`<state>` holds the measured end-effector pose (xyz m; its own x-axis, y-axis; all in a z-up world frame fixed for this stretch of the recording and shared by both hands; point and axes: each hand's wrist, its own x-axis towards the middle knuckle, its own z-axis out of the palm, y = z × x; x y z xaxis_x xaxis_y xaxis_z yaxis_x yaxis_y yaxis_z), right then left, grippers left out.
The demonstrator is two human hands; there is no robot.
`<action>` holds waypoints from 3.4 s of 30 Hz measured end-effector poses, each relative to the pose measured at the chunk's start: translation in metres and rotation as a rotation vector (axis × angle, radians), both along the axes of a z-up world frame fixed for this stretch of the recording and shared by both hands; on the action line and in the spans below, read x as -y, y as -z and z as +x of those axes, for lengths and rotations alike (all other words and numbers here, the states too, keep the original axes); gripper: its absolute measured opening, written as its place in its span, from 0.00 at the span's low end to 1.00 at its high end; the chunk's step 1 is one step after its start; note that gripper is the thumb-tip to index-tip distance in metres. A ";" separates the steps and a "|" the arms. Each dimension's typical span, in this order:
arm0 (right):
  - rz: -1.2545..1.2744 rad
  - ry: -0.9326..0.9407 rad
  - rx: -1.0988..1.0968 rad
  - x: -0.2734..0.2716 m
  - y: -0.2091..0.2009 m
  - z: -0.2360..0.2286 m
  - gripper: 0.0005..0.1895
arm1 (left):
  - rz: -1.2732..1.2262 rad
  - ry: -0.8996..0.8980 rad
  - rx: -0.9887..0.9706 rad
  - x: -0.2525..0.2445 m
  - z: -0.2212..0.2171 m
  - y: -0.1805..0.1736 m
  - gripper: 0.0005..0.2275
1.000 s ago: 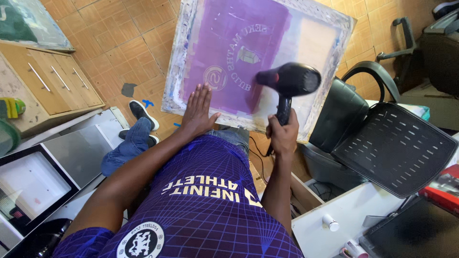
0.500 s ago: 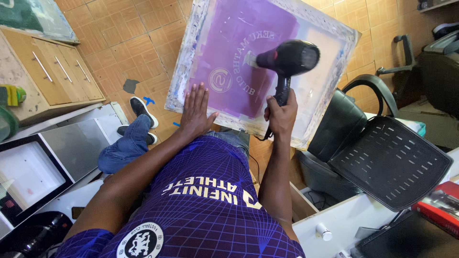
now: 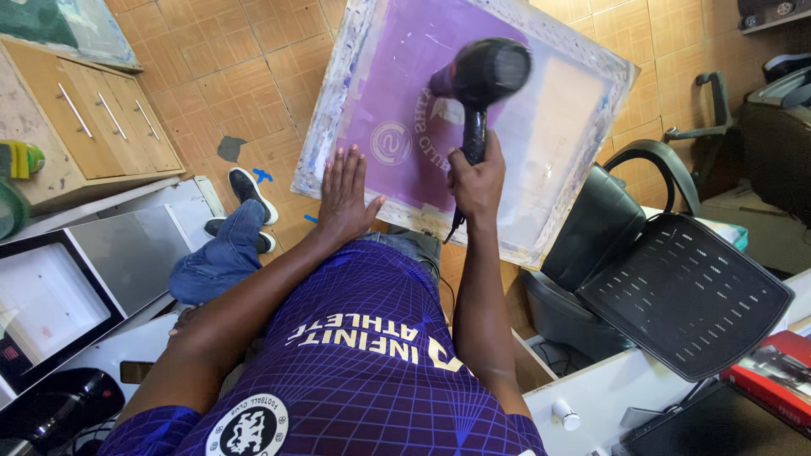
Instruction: The person uses a hairdryer to dry a purple printed design on a clear rectangular frame. They hold the frame steady with one hand while moving the hairdryer across the surface with the other. The person occasionally adjusts the frame's position to ensure even drying.
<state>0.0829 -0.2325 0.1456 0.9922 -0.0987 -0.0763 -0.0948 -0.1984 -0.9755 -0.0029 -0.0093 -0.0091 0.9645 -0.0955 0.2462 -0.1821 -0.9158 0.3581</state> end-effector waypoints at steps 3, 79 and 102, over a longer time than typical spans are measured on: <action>0.067 -0.035 -0.020 -0.003 0.000 0.004 0.07 | -0.012 -0.003 -0.008 0.000 0.000 0.003 0.38; 0.197 0.056 0.001 0.046 0.023 -0.049 0.08 | -0.171 0.183 0.028 0.038 0.096 -0.023 0.36; 0.227 0.424 -0.269 0.202 0.045 -0.184 0.14 | -0.046 0.513 0.042 0.205 0.037 0.030 0.38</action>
